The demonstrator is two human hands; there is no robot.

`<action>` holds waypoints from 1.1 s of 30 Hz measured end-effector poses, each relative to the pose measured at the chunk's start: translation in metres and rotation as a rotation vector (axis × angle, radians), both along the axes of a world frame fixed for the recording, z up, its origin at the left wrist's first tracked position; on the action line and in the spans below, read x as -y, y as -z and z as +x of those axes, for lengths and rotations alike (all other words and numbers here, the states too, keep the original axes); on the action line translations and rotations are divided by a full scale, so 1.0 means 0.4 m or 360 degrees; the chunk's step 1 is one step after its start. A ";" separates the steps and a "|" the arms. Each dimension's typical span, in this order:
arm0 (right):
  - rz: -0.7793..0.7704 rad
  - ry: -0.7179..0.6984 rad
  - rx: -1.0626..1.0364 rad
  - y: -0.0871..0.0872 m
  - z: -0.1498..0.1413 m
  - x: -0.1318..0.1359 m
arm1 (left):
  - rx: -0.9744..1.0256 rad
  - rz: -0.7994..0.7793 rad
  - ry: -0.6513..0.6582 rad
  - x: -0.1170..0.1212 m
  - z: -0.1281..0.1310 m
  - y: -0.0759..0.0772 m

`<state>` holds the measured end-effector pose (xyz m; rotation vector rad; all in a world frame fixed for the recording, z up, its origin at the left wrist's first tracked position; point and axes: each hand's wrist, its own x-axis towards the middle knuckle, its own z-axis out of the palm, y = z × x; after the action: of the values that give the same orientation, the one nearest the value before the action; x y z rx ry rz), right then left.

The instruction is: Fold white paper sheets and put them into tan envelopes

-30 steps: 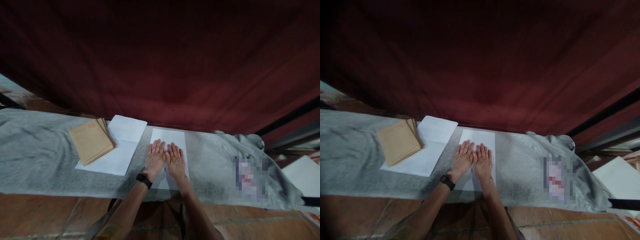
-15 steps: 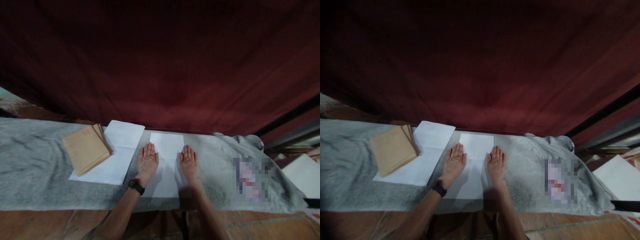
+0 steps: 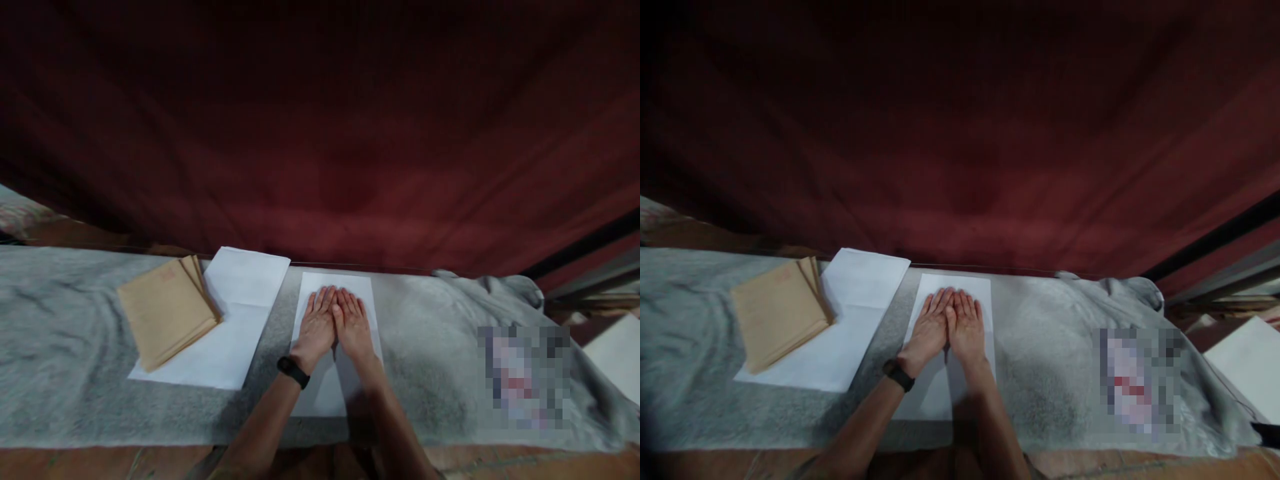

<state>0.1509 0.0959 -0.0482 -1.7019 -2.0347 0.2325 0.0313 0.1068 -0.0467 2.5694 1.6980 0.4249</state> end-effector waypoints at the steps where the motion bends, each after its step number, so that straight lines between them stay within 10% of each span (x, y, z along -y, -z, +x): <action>1: -0.0005 0.0018 0.0029 -0.001 -0.006 -0.004 | -0.0014 -0.0011 -0.0005 -0.006 -0.003 0.002; 33: 0.0127 0.0526 0.0243 0.003 0.085 0.018 | -0.0011 0.0125 -0.0531 0.043 -0.097 -0.019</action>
<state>0.1848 0.0887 -0.0492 -2.0218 -1.7991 -0.0892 -0.0075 0.0898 -0.0390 2.3379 2.1612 0.5027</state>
